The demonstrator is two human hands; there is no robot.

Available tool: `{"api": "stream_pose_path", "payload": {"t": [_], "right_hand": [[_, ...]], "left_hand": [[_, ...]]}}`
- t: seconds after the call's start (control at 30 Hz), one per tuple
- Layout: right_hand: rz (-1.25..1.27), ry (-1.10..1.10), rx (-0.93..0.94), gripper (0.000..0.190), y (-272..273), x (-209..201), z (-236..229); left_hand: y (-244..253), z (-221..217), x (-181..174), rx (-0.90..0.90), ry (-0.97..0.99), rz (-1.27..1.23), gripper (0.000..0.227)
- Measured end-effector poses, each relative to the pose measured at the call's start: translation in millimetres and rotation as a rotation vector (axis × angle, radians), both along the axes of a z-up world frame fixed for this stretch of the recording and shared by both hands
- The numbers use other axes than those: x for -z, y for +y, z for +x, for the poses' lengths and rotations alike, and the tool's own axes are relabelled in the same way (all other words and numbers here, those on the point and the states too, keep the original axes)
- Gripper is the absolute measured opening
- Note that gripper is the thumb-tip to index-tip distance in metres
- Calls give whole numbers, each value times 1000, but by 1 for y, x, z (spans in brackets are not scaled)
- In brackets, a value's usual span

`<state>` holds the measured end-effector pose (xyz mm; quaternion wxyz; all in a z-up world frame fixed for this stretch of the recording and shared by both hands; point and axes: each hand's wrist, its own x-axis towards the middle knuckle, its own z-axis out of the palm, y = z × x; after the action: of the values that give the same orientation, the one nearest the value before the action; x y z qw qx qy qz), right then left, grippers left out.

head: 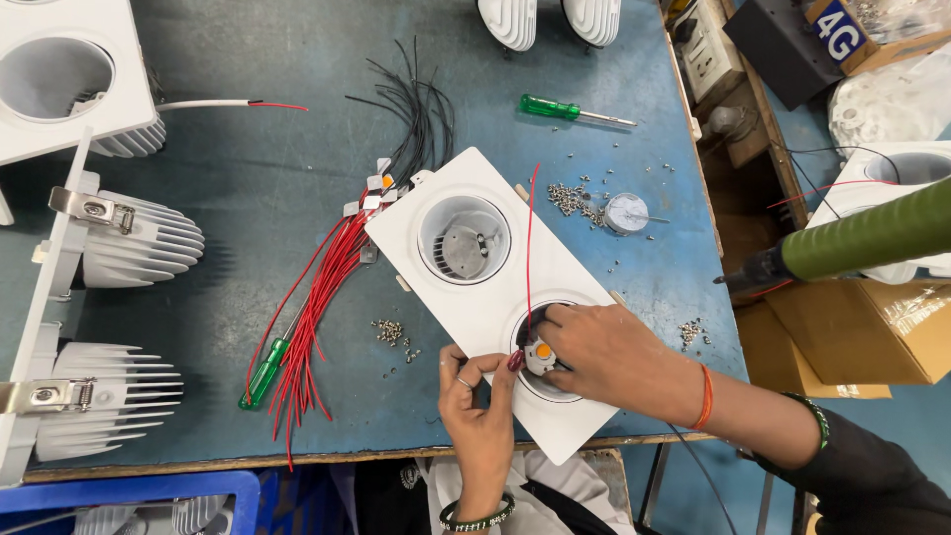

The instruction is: The person assembles a dual recessed light fixture by inserting LED modules into the housing and securing them with a hot glue gun. They handle red and black wires, small white plastic parts, and screws while working at a blue table in a workshop.

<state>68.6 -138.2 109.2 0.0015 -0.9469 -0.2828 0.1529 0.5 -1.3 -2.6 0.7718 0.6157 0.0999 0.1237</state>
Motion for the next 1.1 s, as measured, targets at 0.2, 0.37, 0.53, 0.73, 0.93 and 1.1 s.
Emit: {"api": "stream_pose_path", "payload": {"t": [0.2,0.37,0.53,0.73,0.93,1.1], "right_hand": [[3,-45,-9,35,0,4,0],[-8,-14,6,39,-1,7,1],[-13,-42,0,43,0,7,1],[-40,-30,3,46,1,8,1],[-14,-30,-1,46,-1,9,2],[0,-4,7,48,-3,7,0]], "left_hand": [[1,0,-6,-3,56,25,13],[1,1,-9,-1,86,28,17],[1,0,-8,-11,21,53,19],[1,0,-7,-2,28,45,20],[1,-1,-6,2,40,47,20],[2,0,-6,6,29,54,21]]}}
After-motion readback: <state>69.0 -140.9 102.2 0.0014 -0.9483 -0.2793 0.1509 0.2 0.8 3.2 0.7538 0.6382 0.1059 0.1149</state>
